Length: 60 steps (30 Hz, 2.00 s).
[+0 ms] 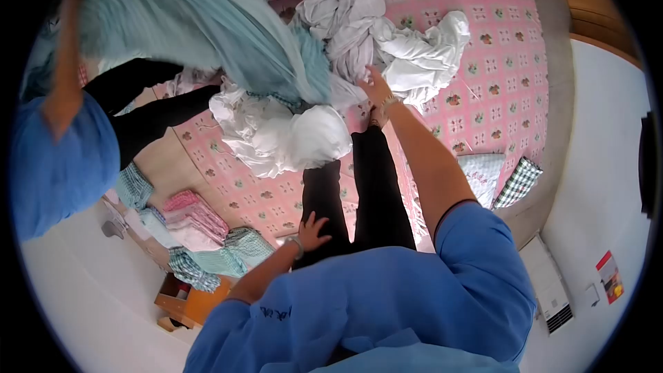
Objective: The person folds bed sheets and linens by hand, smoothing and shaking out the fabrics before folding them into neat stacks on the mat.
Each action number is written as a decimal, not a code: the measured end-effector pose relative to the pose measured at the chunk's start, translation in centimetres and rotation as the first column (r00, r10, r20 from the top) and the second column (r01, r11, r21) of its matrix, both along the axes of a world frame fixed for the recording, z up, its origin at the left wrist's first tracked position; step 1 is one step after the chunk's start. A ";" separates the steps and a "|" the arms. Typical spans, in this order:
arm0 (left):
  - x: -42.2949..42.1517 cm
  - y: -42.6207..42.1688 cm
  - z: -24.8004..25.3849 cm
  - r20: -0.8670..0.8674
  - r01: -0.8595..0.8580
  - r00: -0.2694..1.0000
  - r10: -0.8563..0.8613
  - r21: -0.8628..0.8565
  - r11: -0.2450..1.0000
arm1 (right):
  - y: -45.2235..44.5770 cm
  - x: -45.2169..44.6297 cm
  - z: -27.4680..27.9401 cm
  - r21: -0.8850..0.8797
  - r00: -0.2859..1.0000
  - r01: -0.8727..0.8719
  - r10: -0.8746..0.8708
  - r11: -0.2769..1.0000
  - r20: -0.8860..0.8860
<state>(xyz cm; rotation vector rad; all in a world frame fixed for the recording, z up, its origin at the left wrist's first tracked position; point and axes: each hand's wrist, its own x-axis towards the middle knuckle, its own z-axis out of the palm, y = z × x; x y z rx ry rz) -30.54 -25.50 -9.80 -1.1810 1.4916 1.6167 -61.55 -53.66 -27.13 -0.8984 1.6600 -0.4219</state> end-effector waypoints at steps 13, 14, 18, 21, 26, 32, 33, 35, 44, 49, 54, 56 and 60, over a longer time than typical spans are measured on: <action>-6.8 -2.4 -0.8 0.194 -0.201 0.970 0.146 0.307 0.930 | -16.4 0.2 -16.7 0.308 0.063 -0.819 0.611 0.483 -0.789; -6.7 -2.2 -0.7 0.171 -0.204 0.971 0.165 0.244 0.948 | -16.2 0.1 -16.4 0.371 0.047 -0.840 0.735 0.395 -0.676; -6.0 -1.1 -0.9 0.108 -0.168 0.982 0.154 0.129 0.977 | -10.1 -0.4 -10.9 0.314 0.047 -0.925 0.886 0.213 -0.461; -5.3 -2.6 -0.6 0.131 -0.114 0.987 0.092 0.170 0.979 | -3.3 -2.1 -6.1 -0.041 0.234 -0.970 0.863 0.241 -0.448; -4.8 -3.6 0.0 0.013 -0.065 0.998 0.064 0.094 0.993 | -3.4 -7.2 15.2 0.373 0.552 0.387 -0.536 0.843 0.639; -9.4 -14.3 6.0 -0.263 -0.413 0.872 0.412 0.055 0.909 | -6.2 -20.8 47.1 -0.233 0.452 0.751 -0.223 0.618 0.864; -10.8 -16.2 7.7 -0.215 -0.528 0.838 0.503 -0.083 0.845 | -5.9 -23.8 51.2 -0.346 0.507 0.799 -0.242 0.491 0.827; -14.5 -21.8 12.0 -0.439 -0.541 0.818 0.372 -0.369 0.756 | -3.4 -25.0 60.5 -0.865 0.744 0.503 -0.507 -0.003 0.434; -33.2 -25.6 21.9 -0.529 -0.767 0.636 0.561 -0.356 0.533 | 18.5 -32.6 76.1 -0.888 0.577 0.017 -0.721 -0.460 0.384; -33.0 -14.5 15.0 -0.341 -0.336 0.525 0.780 0.759 0.558 | 25.5 -30.2 74.1 -0.934 0.488 0.018 -0.812 -0.357 0.319; -20.0 -15.8 20.8 -0.467 -0.619 0.277 0.840 0.581 0.528 | 27.4 -22.7 63.9 -0.943 0.614 0.128 -0.772 0.307 -0.168; -14.8 -13.5 23.7 -0.514 -0.673 0.284 0.810 0.495 0.550 | 27.5 -17.4 57.0 -0.722 0.826 0.085 -0.454 0.687 -0.334; -9.8 -5.3 26.5 -0.258 -0.614 0.336 0.906 0.669 0.419 | 29.1 -1.7 50.7 -0.357 0.908 0.117 0.046 0.927 0.416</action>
